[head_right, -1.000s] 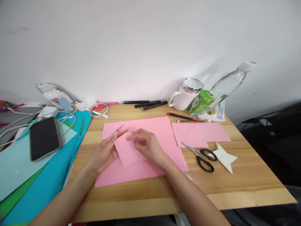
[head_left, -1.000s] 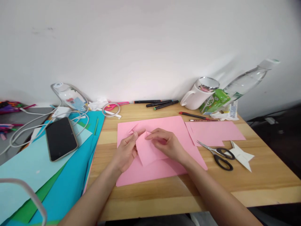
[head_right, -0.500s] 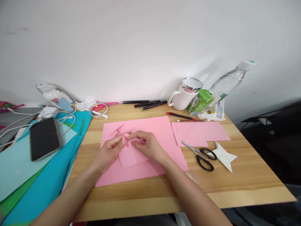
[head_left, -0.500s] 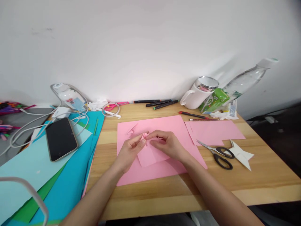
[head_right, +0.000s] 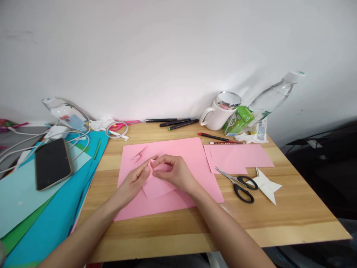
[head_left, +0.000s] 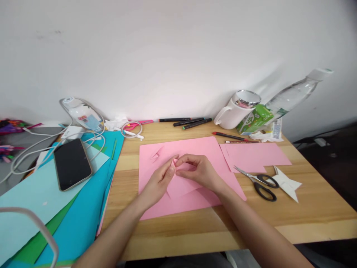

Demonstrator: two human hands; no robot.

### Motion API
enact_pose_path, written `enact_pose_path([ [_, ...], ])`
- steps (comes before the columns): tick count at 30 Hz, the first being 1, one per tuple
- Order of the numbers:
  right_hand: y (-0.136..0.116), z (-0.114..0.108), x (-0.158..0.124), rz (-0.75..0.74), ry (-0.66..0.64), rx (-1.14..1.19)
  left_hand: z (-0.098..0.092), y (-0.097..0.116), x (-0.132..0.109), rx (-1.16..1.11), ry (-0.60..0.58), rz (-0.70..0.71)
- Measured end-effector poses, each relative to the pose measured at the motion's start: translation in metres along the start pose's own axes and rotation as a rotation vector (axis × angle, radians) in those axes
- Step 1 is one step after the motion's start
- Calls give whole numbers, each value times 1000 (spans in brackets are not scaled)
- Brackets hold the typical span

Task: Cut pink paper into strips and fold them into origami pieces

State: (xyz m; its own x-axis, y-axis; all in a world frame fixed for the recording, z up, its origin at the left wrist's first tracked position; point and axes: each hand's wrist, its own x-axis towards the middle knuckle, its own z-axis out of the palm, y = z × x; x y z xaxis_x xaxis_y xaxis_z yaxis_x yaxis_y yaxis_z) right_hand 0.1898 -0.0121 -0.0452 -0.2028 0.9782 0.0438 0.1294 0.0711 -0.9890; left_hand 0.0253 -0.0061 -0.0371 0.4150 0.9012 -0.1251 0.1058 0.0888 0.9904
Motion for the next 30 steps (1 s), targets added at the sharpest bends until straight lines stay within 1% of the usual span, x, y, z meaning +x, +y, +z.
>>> enact_pose_path([
  [5,0,-3,0,24,23,-63,-8,2,1,-6,-11,-112],
  [7,-1,-4,0,29,21,-77,-10,1,2,-34,-40,-122],
  [10,0,-7,2,55,-22,-51,-11,-1,3,-108,-69,-141],
  [13,1,-8,3,88,-54,-20,-11,-3,4,-147,-55,-165],
  [16,3,-9,3,102,-52,-21,-10,-5,4,-163,-21,-174],
  [18,3,-9,3,102,-56,-16,-10,-5,4,-177,-23,-183],
  [20,3,-9,3,102,-67,-10,-10,-6,4,-169,-21,-179],
  [24,1,-10,3,82,-90,-20,-9,-5,4,-84,21,-127],
  [30,2,-10,2,71,-84,-11,-5,-6,4,15,115,-78],
])
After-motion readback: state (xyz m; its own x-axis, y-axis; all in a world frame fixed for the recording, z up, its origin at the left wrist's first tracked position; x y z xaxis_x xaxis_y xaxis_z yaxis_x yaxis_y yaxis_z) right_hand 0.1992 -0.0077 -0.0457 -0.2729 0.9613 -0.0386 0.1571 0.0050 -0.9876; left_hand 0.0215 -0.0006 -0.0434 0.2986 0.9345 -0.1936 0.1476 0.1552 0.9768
